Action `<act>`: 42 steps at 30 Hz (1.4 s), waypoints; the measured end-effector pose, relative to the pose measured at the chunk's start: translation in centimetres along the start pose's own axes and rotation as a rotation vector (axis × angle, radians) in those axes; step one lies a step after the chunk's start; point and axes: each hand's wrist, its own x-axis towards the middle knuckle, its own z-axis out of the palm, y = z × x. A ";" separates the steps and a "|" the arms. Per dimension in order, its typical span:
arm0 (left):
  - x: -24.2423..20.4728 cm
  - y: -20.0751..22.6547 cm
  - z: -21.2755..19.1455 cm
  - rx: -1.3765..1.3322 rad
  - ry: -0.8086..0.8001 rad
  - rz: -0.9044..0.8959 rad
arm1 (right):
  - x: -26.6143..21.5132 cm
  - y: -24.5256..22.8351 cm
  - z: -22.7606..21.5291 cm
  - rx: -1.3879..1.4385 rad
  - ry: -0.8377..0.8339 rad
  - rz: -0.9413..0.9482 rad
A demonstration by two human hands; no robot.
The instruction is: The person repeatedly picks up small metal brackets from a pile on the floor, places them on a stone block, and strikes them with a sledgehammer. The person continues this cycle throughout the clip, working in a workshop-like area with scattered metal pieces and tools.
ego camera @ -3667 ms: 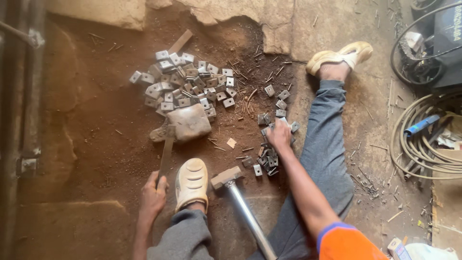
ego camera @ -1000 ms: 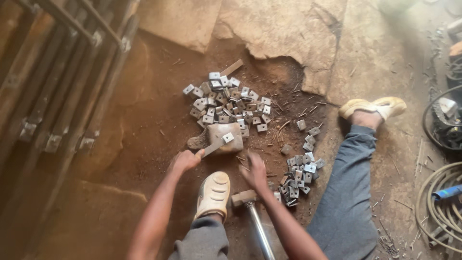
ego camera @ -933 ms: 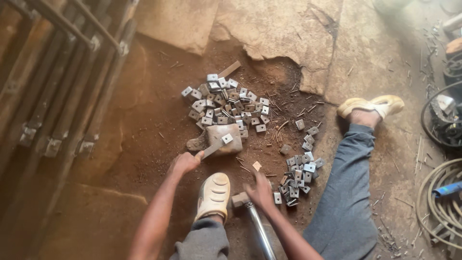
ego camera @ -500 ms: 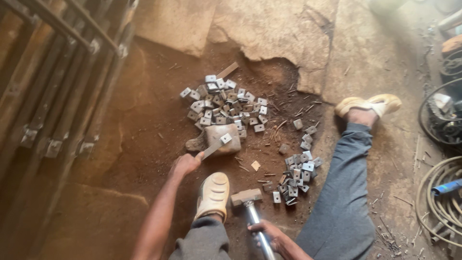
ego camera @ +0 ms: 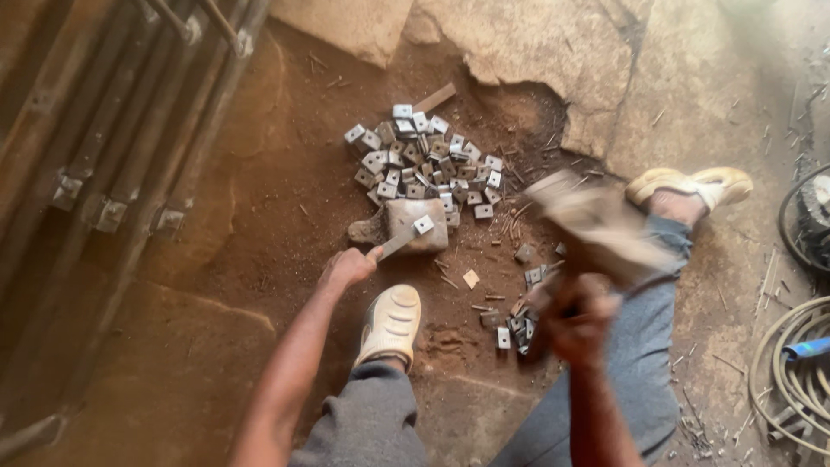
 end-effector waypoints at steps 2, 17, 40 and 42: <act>-0.3 0.1 0.0 -0.009 -0.013 -0.007 | 2.2 -2.0 -1.5 0.133 0.131 -0.162; -0.8 0.5 -0.5 -0.072 -0.003 0.011 | 7.2 -0.4 12.7 0.000 -0.223 0.658; -2.0 0.3 0.2 -0.061 -0.018 -0.033 | 7.1 2.3 9.7 -0.037 -0.128 0.378; -1.9 0.5 -0.5 -0.051 -0.017 -0.031 | 7.8 0.2 7.4 0.079 -0.061 0.083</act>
